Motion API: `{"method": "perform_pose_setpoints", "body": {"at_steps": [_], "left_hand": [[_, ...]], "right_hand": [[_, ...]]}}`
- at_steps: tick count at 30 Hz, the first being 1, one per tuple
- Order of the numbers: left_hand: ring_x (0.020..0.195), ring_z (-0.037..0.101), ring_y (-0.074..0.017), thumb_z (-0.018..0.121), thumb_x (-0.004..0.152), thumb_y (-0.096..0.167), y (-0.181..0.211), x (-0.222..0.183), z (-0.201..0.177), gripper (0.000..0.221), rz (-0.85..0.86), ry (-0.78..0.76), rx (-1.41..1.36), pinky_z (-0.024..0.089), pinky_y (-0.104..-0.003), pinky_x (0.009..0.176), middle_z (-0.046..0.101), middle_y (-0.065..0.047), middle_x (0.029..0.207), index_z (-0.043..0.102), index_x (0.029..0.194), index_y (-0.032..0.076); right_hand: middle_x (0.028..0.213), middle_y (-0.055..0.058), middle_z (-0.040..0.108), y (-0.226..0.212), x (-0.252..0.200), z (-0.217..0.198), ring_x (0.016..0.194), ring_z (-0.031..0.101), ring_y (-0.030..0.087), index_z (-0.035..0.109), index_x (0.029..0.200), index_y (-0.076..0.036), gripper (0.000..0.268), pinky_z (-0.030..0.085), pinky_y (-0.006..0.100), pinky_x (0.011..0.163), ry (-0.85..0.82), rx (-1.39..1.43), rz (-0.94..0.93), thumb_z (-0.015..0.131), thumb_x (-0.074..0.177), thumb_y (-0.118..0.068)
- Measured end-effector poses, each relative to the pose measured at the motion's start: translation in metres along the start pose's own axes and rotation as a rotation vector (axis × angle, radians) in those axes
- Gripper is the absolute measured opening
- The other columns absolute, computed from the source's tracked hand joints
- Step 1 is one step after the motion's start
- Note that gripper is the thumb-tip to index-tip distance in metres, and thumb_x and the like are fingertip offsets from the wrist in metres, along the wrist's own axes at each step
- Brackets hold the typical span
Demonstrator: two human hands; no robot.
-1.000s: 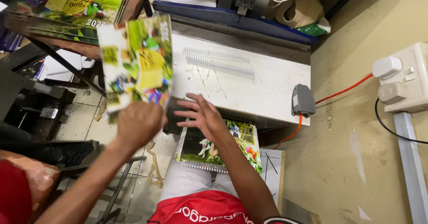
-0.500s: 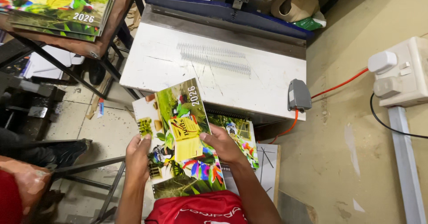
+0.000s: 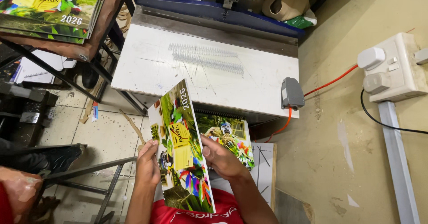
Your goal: The person repeatedly inserts a plastic spiral binding into the holes of a calendar booklet, then removes it and repeats the process on the same item. The person handles the calendar and the spiral binding by hand throughout the clip.
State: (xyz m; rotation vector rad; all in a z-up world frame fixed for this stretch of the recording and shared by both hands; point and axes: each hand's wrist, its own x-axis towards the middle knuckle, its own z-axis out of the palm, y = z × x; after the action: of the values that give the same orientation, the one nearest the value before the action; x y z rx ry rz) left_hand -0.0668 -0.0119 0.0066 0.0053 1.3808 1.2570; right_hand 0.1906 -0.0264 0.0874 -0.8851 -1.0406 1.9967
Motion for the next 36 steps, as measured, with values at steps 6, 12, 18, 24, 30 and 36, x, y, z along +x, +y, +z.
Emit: {"method": "perform_pose_setpoints", "body": {"at_steps": [6,12,18,24,30,36], "left_hand": [[0.109,0.070,-0.0172,0.064,0.098,-0.005,-0.018,0.005,-0.002,0.031,-0.050,-0.089,-0.156,0.056,-0.021,0.103,0.071,-0.014,0.117,0.061,0.129,-0.006],[0.093,0.076,-0.0228,0.065,0.100,0.001,-0.044,0.023,-0.010,0.005,-0.128,-0.245,-0.283,0.064,-0.031,0.088,0.077,-0.014,0.099,0.070,0.102,0.000],[0.091,0.076,-0.0213,0.065,0.102,0.002,-0.036,0.011,0.001,0.007,-0.128,-0.279,-0.290,0.064,-0.030,0.087,0.077,-0.014,0.100,0.071,0.105,-0.001],[0.090,0.076,-0.0220,0.065,0.102,0.003,-0.041,0.007,0.000,0.006,-0.170,-0.255,-0.300,0.065,-0.032,0.084,0.077,-0.013,0.098,0.070,0.104,0.001],[0.091,0.075,-0.0207,0.065,0.101,0.002,-0.043,0.008,-0.003,0.012,-0.145,-0.169,-0.291,0.064,-0.030,0.086,0.077,-0.013,0.101,0.069,0.112,0.000],[0.100,0.075,-0.0206,0.066,0.099,0.001,-0.047,0.019,-0.011,0.027,-0.128,-0.099,-0.279,0.063,-0.029,0.094,0.076,-0.016,0.111,0.065,0.125,-0.003]], "right_hand": [[0.168,0.022,0.040,-0.010,0.002,0.007,0.151,0.043,0.030,0.024,0.168,0.006,0.107,0.038,0.038,0.122,-0.031,0.125,-0.045,0.070,0.097,-0.060],[0.157,0.022,0.058,0.004,-0.008,-0.009,0.138,0.063,0.031,0.040,0.164,0.006,0.078,0.055,0.043,0.113,0.022,0.303,-0.045,0.067,0.105,-0.037],[0.161,0.020,0.056,0.007,-0.013,-0.010,0.141,0.061,0.031,0.038,0.165,0.003,0.090,0.054,0.043,0.113,0.079,0.281,0.012,0.071,0.098,-0.047],[0.157,0.020,0.060,0.021,-0.008,-0.004,0.139,0.062,0.032,0.043,0.164,0.001,0.070,0.053,0.044,0.113,0.253,0.423,0.081,0.055,0.106,-0.036],[0.156,0.022,0.060,0.030,-0.008,0.000,0.141,0.060,0.033,0.045,0.161,0.003,0.061,0.050,0.045,0.117,0.195,0.521,0.022,0.054,0.109,-0.029],[0.151,0.024,0.063,0.019,-0.009,0.007,0.136,0.064,0.033,0.045,0.160,0.008,0.058,0.053,0.043,0.114,0.110,0.508,-0.056,0.055,0.110,-0.021]]}}
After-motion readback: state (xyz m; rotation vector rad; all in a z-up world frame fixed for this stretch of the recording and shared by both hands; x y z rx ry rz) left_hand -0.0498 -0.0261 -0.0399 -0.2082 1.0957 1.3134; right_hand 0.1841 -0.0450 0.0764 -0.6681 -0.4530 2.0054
